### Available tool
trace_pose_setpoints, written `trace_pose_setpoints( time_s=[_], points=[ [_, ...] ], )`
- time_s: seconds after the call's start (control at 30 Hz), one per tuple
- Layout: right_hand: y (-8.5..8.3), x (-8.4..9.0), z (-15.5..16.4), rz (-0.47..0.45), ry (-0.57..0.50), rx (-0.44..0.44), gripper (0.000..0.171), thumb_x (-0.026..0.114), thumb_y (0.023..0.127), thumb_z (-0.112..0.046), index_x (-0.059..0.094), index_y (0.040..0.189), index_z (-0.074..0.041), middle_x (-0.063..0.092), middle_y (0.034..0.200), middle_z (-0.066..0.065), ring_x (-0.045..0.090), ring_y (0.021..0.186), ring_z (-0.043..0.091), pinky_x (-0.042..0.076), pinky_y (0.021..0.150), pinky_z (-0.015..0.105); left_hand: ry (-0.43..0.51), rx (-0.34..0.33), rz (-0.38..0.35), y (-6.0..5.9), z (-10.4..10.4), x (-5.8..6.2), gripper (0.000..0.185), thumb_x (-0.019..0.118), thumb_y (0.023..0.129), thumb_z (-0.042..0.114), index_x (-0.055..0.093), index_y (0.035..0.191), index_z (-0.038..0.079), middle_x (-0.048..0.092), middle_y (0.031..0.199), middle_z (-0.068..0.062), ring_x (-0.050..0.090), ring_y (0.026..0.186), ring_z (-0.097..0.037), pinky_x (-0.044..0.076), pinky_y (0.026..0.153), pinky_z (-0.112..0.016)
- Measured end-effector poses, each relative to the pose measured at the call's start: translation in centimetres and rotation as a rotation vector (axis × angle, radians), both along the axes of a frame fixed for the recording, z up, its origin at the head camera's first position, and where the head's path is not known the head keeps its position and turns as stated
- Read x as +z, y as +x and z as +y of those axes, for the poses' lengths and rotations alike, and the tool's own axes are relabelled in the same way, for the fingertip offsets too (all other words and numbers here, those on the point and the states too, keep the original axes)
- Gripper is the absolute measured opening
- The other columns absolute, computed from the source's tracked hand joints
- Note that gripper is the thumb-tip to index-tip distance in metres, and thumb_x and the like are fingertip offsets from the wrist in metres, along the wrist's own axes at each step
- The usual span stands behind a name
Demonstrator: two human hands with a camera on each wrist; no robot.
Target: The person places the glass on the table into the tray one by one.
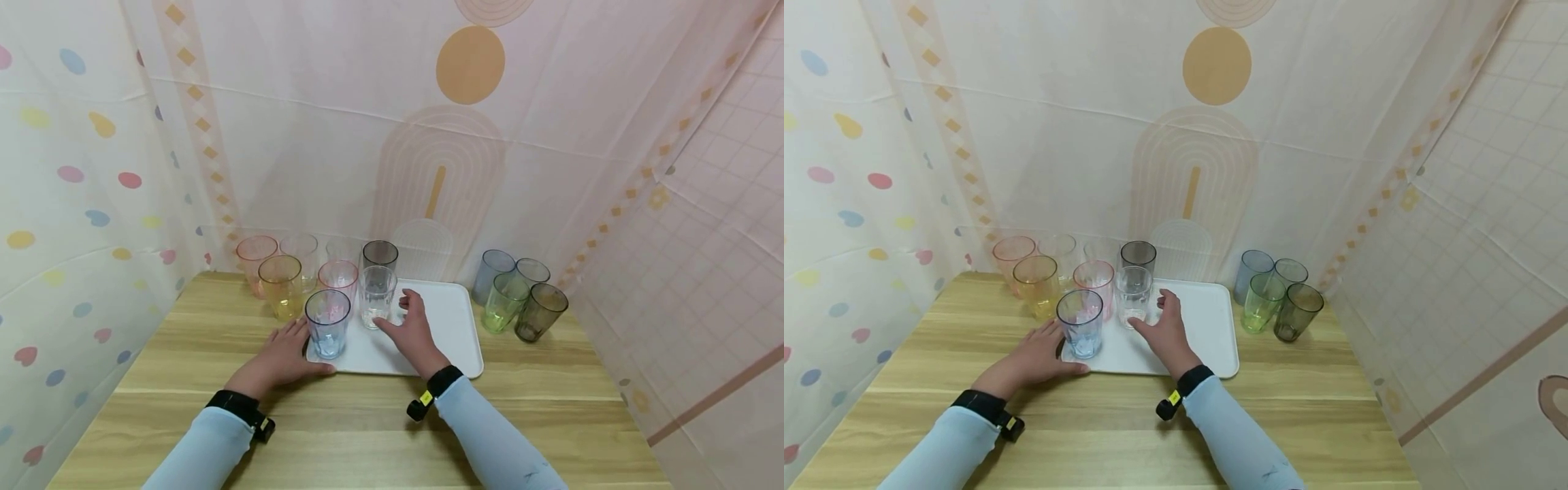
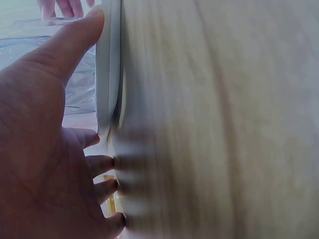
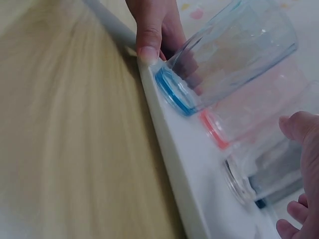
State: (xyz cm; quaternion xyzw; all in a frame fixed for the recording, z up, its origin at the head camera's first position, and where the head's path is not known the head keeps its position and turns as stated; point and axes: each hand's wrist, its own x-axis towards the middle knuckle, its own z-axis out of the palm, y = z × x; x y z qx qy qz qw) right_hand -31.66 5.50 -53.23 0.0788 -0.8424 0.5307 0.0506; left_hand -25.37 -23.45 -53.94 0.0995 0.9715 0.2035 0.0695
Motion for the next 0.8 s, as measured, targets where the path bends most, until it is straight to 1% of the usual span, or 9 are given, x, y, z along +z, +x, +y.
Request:
trace_pose_setpoints(
  time_s=[0.17, 0.27, 0.37, 0.4, 0.5, 0.57, 0.63, 0.73, 0.8],
  points=[
    [1.9, 0.0, 3.9, 0.002, -0.051, 0.001, 0.088, 0.091, 0.095, -0.02, 0.038, 0.163, -0.004, 0.051, 0.151, 0.02, 0.052, 0.144, 0.037, 0.047, 0.12, 0.055, 0.012, -0.002, 0.007, 0.0, 0.0, 0.0, 0.133, 0.079, 0.085, 0.08, 0.032, 0.168, -0.011, 0.024, 0.177, -0.034, 0.02, 0.162, -0.058, 0.014, 0.128, -0.079],
    [3.5, -0.2, 6.8, 0.003, -0.082, -0.009, 0.086, 0.09, 0.096, -0.019, 0.038, 0.162, -0.003, 0.051, 0.152, 0.024, 0.052, 0.144, 0.042, 0.046, 0.121, 0.059, 0.012, -0.004, 0.008, 0.0, 0.0, 0.0, 0.132, 0.079, 0.085, 0.08, 0.032, 0.168, -0.011, 0.024, 0.177, -0.033, 0.021, 0.162, -0.058, 0.014, 0.128, -0.079],
    [4.9, -0.3, 10.0, 0.021, -0.119, -0.043, 0.082, 0.09, 0.096, -0.016, 0.041, 0.159, 0.0, 0.052, 0.151, 0.029, 0.053, 0.141, 0.047, 0.046, 0.12, 0.062, 0.01, -0.002, 0.004, 0.1, 0.1, 0.1, 0.133, 0.08, 0.085, 0.08, 0.031, 0.168, -0.011, 0.023, 0.177, -0.033, 0.02, 0.162, -0.058, 0.014, 0.128, -0.079],
    [5.4, -0.3, 11.1, 0.024, -0.13, -0.062, 0.08, 0.089, 0.096, -0.015, 0.042, 0.158, 0.001, 0.053, 0.15, 0.03, 0.054, 0.14, 0.047, 0.047, 0.119, 0.06, 0.009, -0.001, 0.0, 0.1, 0.1, 0.1, 0.133, 0.079, 0.085, 0.08, 0.031, 0.168, -0.011, 0.022, 0.177, -0.033, 0.02, 0.162, -0.058, 0.014, 0.128, -0.079],
    [6.6, -0.1, 14.6, 0.029, -0.16, -0.153, 0.072, 0.088, 0.098, -0.013, 0.045, 0.154, 0.002, 0.058, 0.145, 0.029, 0.061, 0.131, 0.041, 0.053, 0.113, 0.045, 0.008, -0.001, -0.006, 0.2, 0.1, 0.1, 0.133, 0.079, 0.085, 0.081, 0.03, 0.168, -0.011, 0.021, 0.178, -0.033, 0.019, 0.163, -0.058, 0.013, 0.128, -0.079],
    [7.1, -0.1, 17.0, 0.054, -0.187, -0.226, 0.065, 0.086, 0.099, -0.012, 0.048, 0.149, 0.005, 0.061, 0.138, 0.028, 0.064, 0.121, 0.033, 0.056, 0.104, 0.031, 0.006, -0.003, -0.006, 0.2, 0.1, 0.2, 0.134, 0.079, 0.085, 0.081, 0.029, 0.168, -0.011, 0.02, 0.178, -0.033, 0.019, 0.163, -0.058, 0.013, 0.128, -0.079],
    [7.4, 0.1, 19.4, 0.085, -0.194, -0.306, 0.06, 0.084, 0.101, -0.012, 0.049, 0.146, 0.007, 0.063, 0.132, 0.027, 0.065, 0.112, 0.025, 0.055, 0.094, 0.019, 0.009, -0.005, -0.004, 0.2, 0.1, 0.2, 0.134, 0.079, 0.085, 0.081, 0.029, 0.168, -0.011, 0.02, 0.178, -0.033, 0.018, 0.163, -0.058, 0.013, 0.128, -0.079],
    [7.4, 0.3, 22.7, 0.129, -0.176, -0.431, 0.058, 0.083, 0.102, -0.018, 0.05, 0.143, 0.008, 0.063, 0.126, 0.023, 0.061, 0.104, 0.015, 0.051, 0.083, 0.01, 0.01, -0.005, 0.002, 0.2, 0.1, 0.3, 0.134, 0.079, 0.085, 0.08, 0.03, 0.168, -0.012, 0.021, 0.177, -0.034, 0.019, 0.163, -0.058, 0.013, 0.128, -0.079],
    [7.1, 0.5, 24.5, 0.13, -0.147, -0.5, 0.061, 0.083, 0.103, -0.023, 0.048, 0.144, 0.006, 0.06, 0.126, 0.018, 0.058, 0.106, 0.013, 0.049, 0.081, 0.009, 0.01, -0.005, 0.003, 0.2, 0.1, 0.2, 0.134, 0.079, 0.085, 0.081, 0.03, 0.168, -0.012, 0.022, 0.177, -0.034, 0.019, 0.163, -0.058, 0.013, 0.128, -0.079]
  ],
)
